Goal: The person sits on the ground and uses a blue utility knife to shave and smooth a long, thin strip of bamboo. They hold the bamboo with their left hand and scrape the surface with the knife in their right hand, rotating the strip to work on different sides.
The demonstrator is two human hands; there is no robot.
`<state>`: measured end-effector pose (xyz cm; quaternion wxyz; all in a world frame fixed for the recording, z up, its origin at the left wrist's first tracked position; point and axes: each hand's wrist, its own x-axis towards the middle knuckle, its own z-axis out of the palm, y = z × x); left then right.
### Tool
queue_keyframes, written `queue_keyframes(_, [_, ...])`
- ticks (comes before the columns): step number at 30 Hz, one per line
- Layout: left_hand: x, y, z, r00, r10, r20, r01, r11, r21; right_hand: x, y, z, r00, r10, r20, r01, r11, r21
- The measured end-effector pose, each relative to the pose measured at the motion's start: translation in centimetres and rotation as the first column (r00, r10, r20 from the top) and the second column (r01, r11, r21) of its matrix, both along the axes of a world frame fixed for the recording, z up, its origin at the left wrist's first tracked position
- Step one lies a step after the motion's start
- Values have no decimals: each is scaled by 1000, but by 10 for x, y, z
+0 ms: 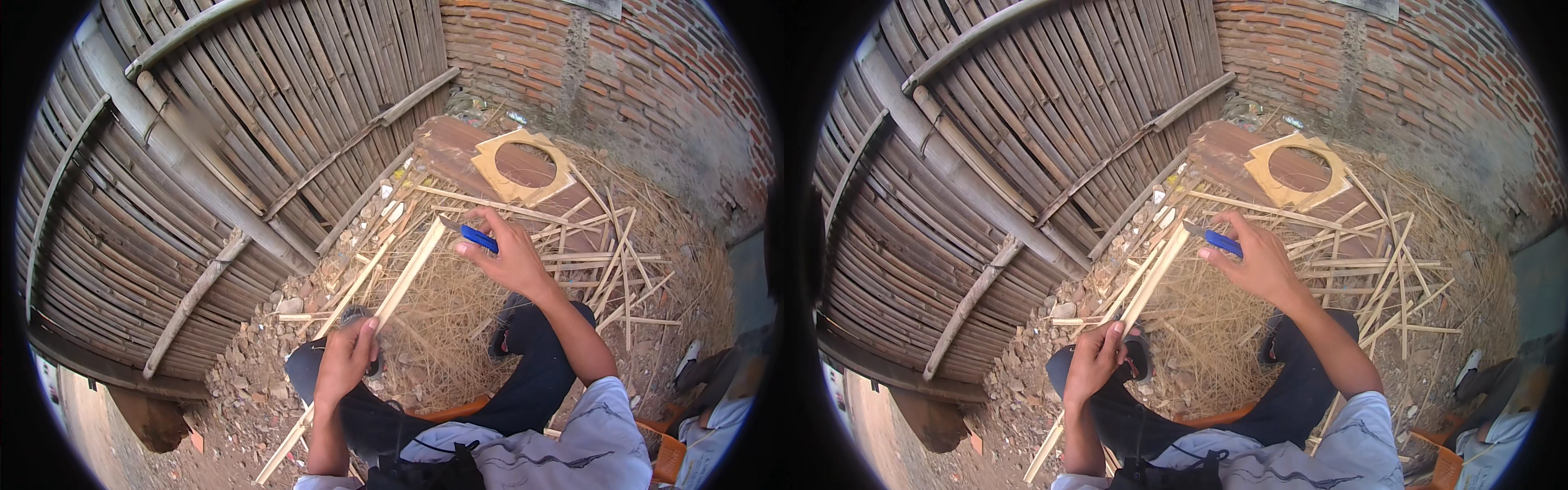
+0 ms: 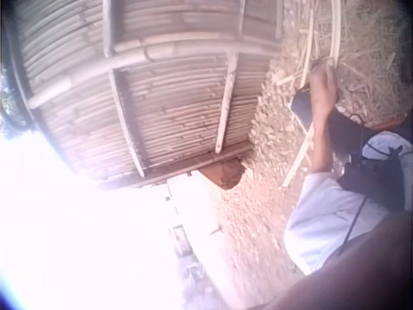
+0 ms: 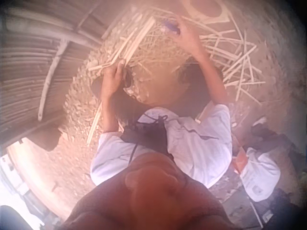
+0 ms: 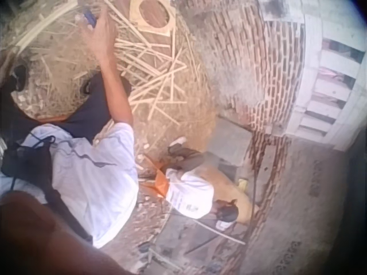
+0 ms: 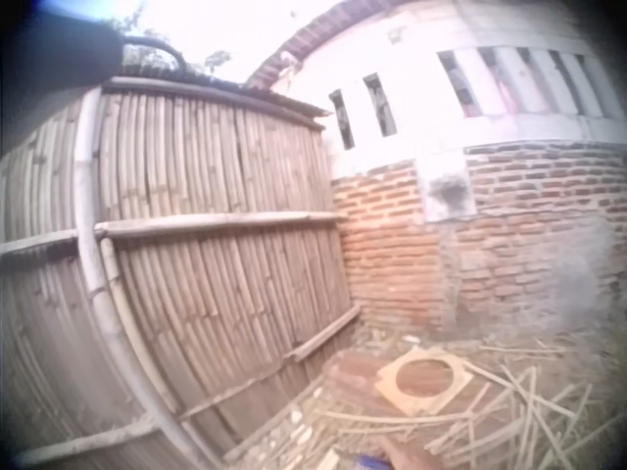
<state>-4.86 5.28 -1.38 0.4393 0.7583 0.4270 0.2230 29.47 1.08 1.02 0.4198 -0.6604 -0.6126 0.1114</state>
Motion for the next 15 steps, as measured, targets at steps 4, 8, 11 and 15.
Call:
queue_keyframes(4, [14,-15,-8,990,-2,142,22,989,-143,-10,-9,7,996,68,-59,-68,998,8])
queue_keyframes(8, [23,-24,-4,984,20,175,10,985,-172,-17,-14,-1,994,108,35,-112,980,164])
queue_keyframes(11, [27,-29,2,984,28,178,7,981,-192,-29,-16,-10,984,146,98,-165,960,225])
queue_keyframes(15, [31,-35,10,984,61,168,-22,974,-224,-42,-19,-16,958,152,244,-223,929,295])
